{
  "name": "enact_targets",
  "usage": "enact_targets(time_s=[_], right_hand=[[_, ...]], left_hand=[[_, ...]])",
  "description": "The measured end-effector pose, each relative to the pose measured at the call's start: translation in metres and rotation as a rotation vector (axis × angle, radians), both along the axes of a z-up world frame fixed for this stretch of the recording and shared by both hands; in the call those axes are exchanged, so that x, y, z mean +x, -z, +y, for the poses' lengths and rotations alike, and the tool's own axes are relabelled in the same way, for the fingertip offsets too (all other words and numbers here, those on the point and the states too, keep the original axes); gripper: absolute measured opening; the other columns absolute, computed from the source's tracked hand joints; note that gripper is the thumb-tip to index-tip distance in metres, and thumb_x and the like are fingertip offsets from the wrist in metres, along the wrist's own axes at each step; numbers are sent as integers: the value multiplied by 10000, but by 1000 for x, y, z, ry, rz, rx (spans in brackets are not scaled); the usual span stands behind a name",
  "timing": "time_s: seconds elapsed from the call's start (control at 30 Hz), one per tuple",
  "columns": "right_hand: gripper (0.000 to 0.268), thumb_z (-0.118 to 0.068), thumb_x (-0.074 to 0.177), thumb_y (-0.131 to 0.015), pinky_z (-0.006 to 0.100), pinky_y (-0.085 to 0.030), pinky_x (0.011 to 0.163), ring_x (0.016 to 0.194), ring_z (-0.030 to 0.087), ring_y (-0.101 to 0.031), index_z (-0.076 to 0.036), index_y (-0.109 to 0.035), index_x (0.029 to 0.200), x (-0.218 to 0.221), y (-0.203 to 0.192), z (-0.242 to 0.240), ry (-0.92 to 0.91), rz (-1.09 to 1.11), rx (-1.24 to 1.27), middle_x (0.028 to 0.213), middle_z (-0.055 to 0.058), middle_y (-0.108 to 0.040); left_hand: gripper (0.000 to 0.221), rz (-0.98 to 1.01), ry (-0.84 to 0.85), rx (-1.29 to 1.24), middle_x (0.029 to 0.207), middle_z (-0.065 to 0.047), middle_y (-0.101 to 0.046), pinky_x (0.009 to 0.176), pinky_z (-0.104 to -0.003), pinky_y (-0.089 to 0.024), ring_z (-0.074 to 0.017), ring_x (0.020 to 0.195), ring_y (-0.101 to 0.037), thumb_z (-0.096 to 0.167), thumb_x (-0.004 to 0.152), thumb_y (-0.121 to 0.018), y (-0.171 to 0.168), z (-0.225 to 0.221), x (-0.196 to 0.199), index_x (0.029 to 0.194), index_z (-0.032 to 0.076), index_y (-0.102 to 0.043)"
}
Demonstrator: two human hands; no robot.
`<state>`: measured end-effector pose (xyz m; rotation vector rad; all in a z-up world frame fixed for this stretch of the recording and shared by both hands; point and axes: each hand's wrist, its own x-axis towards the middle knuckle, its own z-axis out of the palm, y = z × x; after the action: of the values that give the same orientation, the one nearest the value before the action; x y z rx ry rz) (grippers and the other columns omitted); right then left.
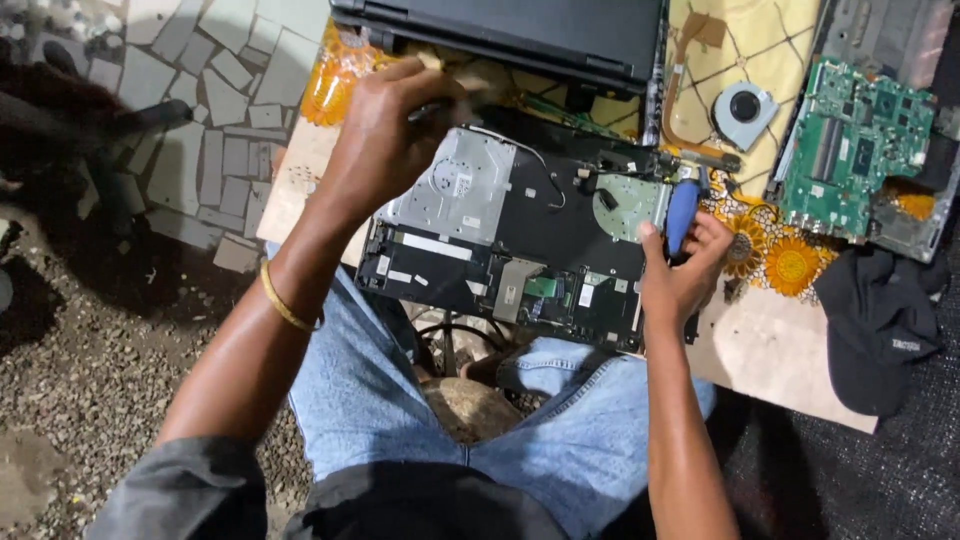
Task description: Cleaning and disassembling laptop components using a brush and a screwdriver on a makeshift workbench.
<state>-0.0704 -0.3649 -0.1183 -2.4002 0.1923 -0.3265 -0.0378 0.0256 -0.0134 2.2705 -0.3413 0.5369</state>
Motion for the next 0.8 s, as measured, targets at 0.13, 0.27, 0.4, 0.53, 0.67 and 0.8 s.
enact_targets(time_s=[0.13,0.27,0.4,0.53,0.67,0.8], right_hand=[[596,-240,973,-905,415,-500,886,999,244,-644,-135,-494,1391,3,3,1,11,16,-16,1254,99,-644],[582,-171,965,-890,399,-506,902,1001,251,-638,-98,-503,1394,-2,0,-1,-32,-37,39,1259,121,-641],[586,-259,979,-880,416,-490,899,1018,257,-628,-122,-494,1397,3,2,3,-19,-16,3,1259,111,-630],[605,-274,987,-883,404,-497,884,1006,243,-630,-110,-482,1408,2,2,2,-31,-36,30,1254,111,-618],[606,-297,990,-885,411,-493,887,1015,252,-620,-107,-490,1409,2,-2,4,-15,-42,8,1266,119,-618],[594,-250,982,-887,402,-491,897,1013,245,-613,-113,-491,1403,0,-4,5,-21,-32,28,1268,112,-609]], left_hand=[[137,-49,-114,45,1007,-206,-771,596,-365,-613,-258,699,-715,-113,955,-826,14,12,-3,1090,-92,-813],[117,-25,7,-92,888,-142,-673,541,-340,-396,-191,624,-531,-66,1005,-898,5,11,-10,1072,-108,-812],[91,-89,-110,-6,930,-157,-729,548,-352,-500,-205,652,-616,-116,989,-817,10,22,-6,1065,-84,-780],[72,7,-98,-51,898,-161,-794,445,-274,-531,-162,574,-658,-115,996,-797,23,16,-4,1006,-62,-748],[59,24,-95,-167,889,-234,-821,458,-325,-555,-212,556,-652,-79,1022,-700,32,15,-8,976,-49,-678],[129,-92,-225,-226,745,-90,-687,432,-299,-432,-144,524,-529,-31,1074,-681,50,0,-8,972,11,-614]])
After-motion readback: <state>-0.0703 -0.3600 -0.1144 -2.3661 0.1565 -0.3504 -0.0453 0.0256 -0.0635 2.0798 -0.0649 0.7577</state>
